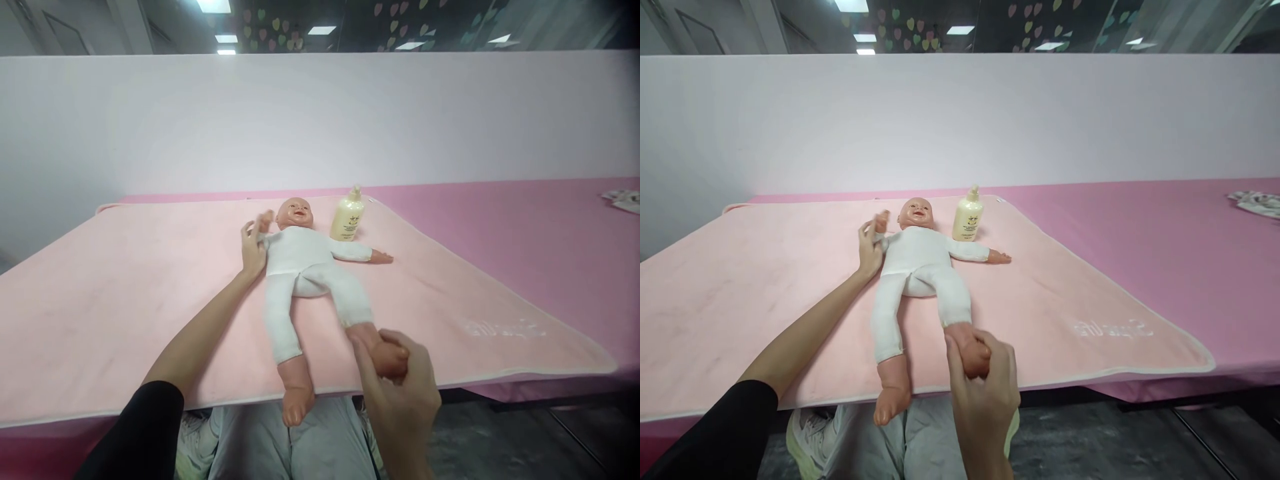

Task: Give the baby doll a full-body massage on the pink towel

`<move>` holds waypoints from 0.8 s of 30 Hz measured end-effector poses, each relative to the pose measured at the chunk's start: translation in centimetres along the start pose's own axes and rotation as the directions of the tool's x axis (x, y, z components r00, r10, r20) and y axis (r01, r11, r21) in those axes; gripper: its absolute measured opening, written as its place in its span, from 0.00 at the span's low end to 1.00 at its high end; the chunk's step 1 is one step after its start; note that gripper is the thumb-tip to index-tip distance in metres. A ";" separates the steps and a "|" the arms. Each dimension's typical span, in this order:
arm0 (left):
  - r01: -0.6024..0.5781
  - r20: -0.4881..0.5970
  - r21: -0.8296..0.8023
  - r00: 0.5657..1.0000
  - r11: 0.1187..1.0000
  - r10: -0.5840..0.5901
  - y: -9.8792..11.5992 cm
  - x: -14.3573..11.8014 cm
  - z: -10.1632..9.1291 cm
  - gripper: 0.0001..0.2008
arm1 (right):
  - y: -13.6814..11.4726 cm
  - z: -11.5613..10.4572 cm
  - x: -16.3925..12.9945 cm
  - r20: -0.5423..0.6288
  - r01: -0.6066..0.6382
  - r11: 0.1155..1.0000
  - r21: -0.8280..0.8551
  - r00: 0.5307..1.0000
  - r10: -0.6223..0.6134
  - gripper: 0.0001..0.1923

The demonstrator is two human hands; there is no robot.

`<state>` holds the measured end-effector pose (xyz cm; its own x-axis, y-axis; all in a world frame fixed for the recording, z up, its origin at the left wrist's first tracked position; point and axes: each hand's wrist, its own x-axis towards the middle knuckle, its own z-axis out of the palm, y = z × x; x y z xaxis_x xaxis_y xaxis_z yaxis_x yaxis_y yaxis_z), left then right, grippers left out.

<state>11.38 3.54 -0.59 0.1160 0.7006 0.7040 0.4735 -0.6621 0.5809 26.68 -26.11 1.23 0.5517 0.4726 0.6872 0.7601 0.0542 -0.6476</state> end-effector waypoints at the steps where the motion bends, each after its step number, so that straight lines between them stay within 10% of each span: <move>1: -0.067 0.061 0.050 0.996 0.997 0.063 0.4 -0.1 0.1 0.29 | -0.4 0.7 1.4 0.005 0.015 1.000 0.014 1.000 -0.015 0.17; 8: -0.225 0.184 0.216 0.965 0.950 0.187 0.7 -0.6 0.0 0.28 | -0.6 7.0 8.8 0.284 0.048 0.995 0.083 0.956 -0.070 0.16; 17: 0.018 -0.015 0.011 1.000 1.000 -0.017 -0.5 0.1 0.0 0.33 | 1.9 0.1 -0.3 0.141 -0.203 0.979 0.034 0.970 0.197 0.19; 24: 0.141 -0.123 -0.071 0.981 0.988 -0.149 -1.2 0.3 -0.2 0.36 | -1.3 3.3 6.0 0.057 -0.078 0.982 0.173 0.996 0.069 0.19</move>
<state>10.69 4.48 -1.03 -0.0639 0.7531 0.6547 0.4223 -0.5740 0.7015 27.89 -20.44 5.13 0.5820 0.5249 0.6211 0.6439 0.1691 -0.7462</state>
